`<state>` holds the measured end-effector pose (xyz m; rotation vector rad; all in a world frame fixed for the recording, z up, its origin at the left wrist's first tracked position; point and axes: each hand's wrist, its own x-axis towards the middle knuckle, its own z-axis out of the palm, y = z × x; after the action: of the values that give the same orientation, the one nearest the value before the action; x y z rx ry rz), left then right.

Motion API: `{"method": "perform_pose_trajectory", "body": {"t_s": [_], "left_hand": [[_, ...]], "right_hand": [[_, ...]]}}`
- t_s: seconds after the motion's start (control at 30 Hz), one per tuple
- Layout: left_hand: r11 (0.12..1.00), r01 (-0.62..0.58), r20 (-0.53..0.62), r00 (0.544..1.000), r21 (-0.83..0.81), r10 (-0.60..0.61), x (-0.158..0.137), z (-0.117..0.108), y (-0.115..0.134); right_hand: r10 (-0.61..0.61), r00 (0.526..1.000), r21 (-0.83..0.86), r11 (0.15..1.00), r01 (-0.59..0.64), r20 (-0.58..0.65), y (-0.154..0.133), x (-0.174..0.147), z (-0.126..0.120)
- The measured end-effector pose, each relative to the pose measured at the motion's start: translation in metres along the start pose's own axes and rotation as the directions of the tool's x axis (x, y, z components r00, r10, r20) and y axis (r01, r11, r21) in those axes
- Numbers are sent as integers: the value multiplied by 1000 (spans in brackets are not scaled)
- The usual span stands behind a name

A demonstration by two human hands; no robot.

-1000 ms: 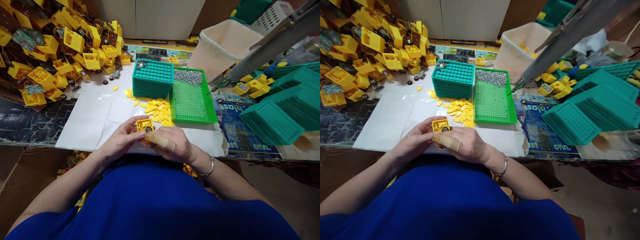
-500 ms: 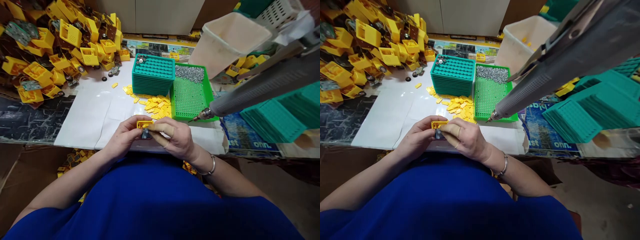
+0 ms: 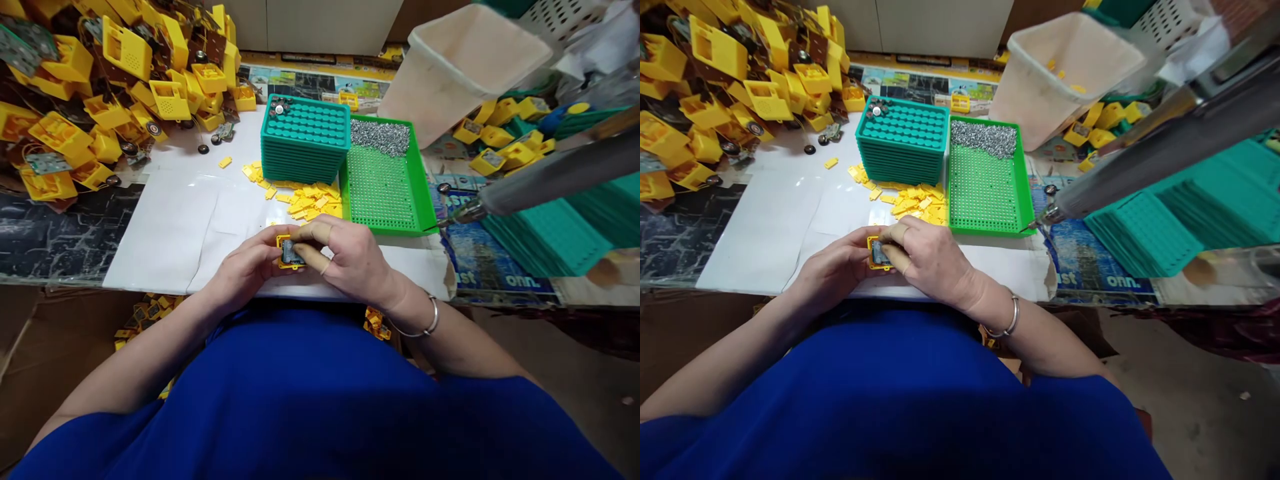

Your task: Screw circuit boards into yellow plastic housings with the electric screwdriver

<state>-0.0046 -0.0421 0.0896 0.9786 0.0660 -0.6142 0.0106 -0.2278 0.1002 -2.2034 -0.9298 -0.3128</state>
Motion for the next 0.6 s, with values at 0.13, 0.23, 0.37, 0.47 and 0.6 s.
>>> {"method": "perform_pose_trajectory", "body": {"t_s": [0.13, 0.23, 0.37, 0.47, 0.6], "left_hand": [[996, -20, -5, 1000, 82, 21, -3, -2, -3], [981, -82, -2, 996, 175, 84, -5, -1, -6], [903, -206, -15, 973, 378, 229, -7, 3, -8], [859, -234, -30, 960, 454, 278, -5, 5, -8], [963, -92, -86, 989, 252, 117, -1, 5, -9]], "right_hand": [[-4, 997, 65, 998, 10, -80, -1, -4, 8], [58, 983, 163, 986, -30, -172, 0, -7, 15], [159, 967, 279, 955, -100, -199, 2, -10, 24], [192, 960, 307, 944, -123, -203, 2, -11, 30], [171, 937, 258, 962, -91, -306, 3, -20, 21]]}}
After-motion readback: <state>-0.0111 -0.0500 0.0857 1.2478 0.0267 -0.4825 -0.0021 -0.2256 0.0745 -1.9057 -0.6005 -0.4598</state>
